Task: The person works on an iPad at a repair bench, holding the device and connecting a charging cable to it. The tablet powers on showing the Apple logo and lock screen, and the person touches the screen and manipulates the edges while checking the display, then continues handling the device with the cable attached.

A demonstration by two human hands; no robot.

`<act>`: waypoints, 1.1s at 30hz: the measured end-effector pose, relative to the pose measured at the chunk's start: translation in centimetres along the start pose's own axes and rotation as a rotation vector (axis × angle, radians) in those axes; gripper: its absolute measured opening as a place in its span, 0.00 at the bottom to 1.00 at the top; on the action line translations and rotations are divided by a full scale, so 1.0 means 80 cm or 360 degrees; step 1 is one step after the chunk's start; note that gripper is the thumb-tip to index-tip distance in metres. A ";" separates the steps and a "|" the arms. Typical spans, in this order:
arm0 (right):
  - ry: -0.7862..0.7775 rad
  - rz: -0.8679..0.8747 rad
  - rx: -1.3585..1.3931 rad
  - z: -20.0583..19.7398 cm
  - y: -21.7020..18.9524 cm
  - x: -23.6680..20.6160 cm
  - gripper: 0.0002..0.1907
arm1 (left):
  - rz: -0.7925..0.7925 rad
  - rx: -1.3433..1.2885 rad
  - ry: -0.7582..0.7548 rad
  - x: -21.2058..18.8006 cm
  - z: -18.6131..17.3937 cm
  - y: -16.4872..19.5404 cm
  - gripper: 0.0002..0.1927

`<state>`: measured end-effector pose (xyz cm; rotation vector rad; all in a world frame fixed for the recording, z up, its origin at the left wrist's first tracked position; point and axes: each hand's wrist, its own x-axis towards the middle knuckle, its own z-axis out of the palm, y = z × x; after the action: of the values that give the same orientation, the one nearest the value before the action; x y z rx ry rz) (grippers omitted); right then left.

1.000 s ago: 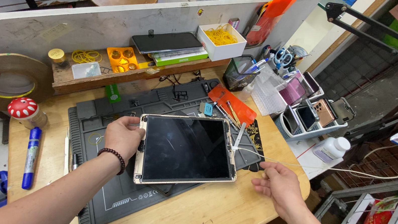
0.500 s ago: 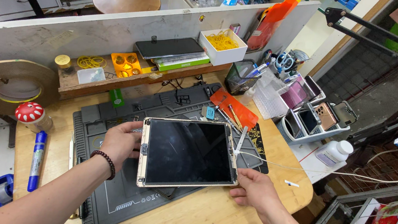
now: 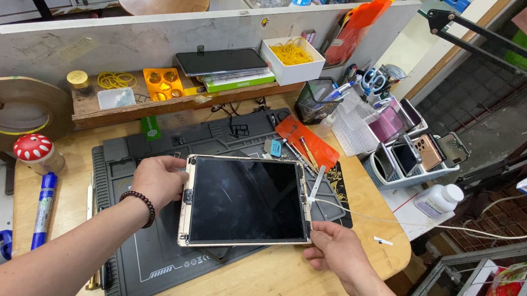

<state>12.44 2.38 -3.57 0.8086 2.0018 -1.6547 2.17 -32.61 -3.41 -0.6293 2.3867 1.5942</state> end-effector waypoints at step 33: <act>0.0041 -0.0034 0.0088 0.006 -0.014 0.001 0.18 | 0.0092 0.0067 0.0277 0.016 0.023 -0.006 0.16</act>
<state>11.62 1.77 -2.91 0.8344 1.9964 -1.7268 1.16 -31.39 -5.04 -0.7247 2.5776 1.5660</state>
